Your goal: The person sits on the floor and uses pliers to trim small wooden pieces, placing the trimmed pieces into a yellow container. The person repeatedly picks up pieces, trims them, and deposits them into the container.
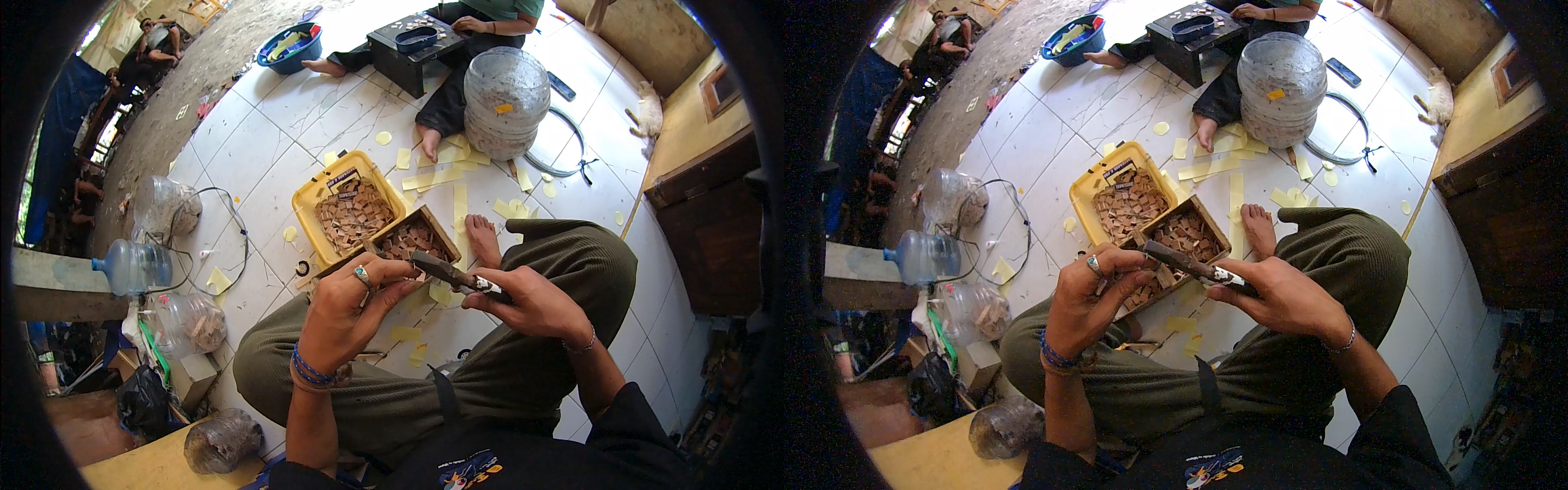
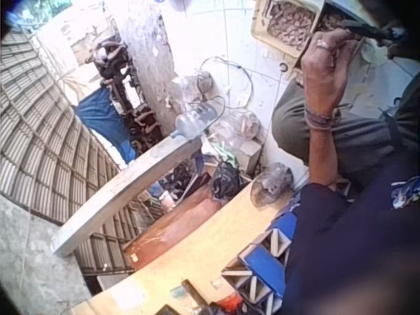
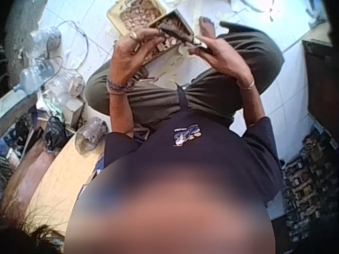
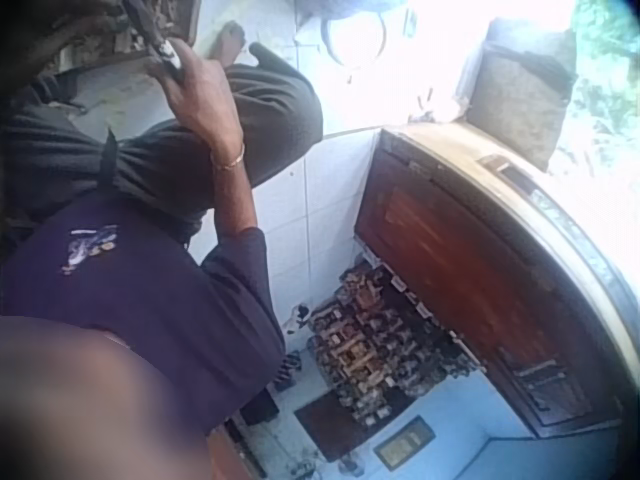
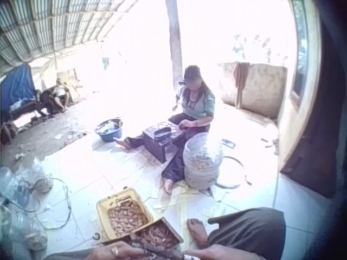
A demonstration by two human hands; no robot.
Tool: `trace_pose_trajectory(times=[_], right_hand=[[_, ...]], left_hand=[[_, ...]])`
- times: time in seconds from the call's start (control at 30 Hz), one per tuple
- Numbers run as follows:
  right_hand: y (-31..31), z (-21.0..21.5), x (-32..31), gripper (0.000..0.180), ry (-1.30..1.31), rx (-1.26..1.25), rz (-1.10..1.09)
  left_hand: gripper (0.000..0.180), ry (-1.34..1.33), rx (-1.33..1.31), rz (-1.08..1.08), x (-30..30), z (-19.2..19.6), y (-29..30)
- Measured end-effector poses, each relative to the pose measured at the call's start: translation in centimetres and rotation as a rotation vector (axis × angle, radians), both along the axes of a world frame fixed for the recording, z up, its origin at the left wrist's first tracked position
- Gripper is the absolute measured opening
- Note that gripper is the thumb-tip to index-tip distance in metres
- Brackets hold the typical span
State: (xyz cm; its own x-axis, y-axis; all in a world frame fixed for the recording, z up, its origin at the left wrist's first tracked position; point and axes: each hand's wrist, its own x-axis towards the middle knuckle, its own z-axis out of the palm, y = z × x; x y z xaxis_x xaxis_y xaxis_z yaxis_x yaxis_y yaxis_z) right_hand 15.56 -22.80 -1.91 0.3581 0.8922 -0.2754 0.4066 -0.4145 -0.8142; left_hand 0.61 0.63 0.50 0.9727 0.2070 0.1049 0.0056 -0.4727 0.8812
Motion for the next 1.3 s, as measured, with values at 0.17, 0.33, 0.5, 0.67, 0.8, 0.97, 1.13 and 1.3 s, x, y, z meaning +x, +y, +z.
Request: trace_pose_trajectory(times=[0.17, 0.33, 0.5, 0.67, 0.8, 0.97, 1.13, 1.3], right_hand=[[-0.2, -0.3, 0.1, 0.037, 0.018, 0.008, 0.009], [0.0, -0.2, 0.0, 0.036, 0.014, 0.008, 0.015], [-0.2, 0.2, 0.1, 0.035, 0.033, -0.046, 0.027], [0.0, -0.3, 0.1, 0.036, 0.016, 0.02, 0.022], [-0.1, -0.5, 0.1, 0.037, 0.03, 0.001, 0.026], [-0.2, -0.4, 0.2, 0.035, 0.047, -0.018, 0.054], [-0.5, -0.4, 0.5, 0.034, 0.099, -0.028, 0.118], [-0.8, -0.5, 0.6, 0.035, 0.06, -0.051, 0.162]], left_hand=[[0.016, 0.004, 0.011, -0.004, 0.0, 0.0, 0.0], [0.015, 0.019, 0.005, -0.005, 0.1, 0.1, 0.0], [0.016, 0.019, 0.024, 0.004, 0.0, 0.1, -0.1], [0.016, 0.022, 0.043, 0.013, 0.0, 0.0, 0.0], [0.015, 0.012, 0.04, 0.006, 0.0, 0.0, 0.0], [0.016, 0.003, 0.076, -0.023, -0.1, 0.0, 0.3], [0.018, 0.018, 0.106, -0.046, -0.4, -0.3, 0.8], [0.017, -0.022, 0.133, -0.093, -0.5, -0.4, 1.0]])
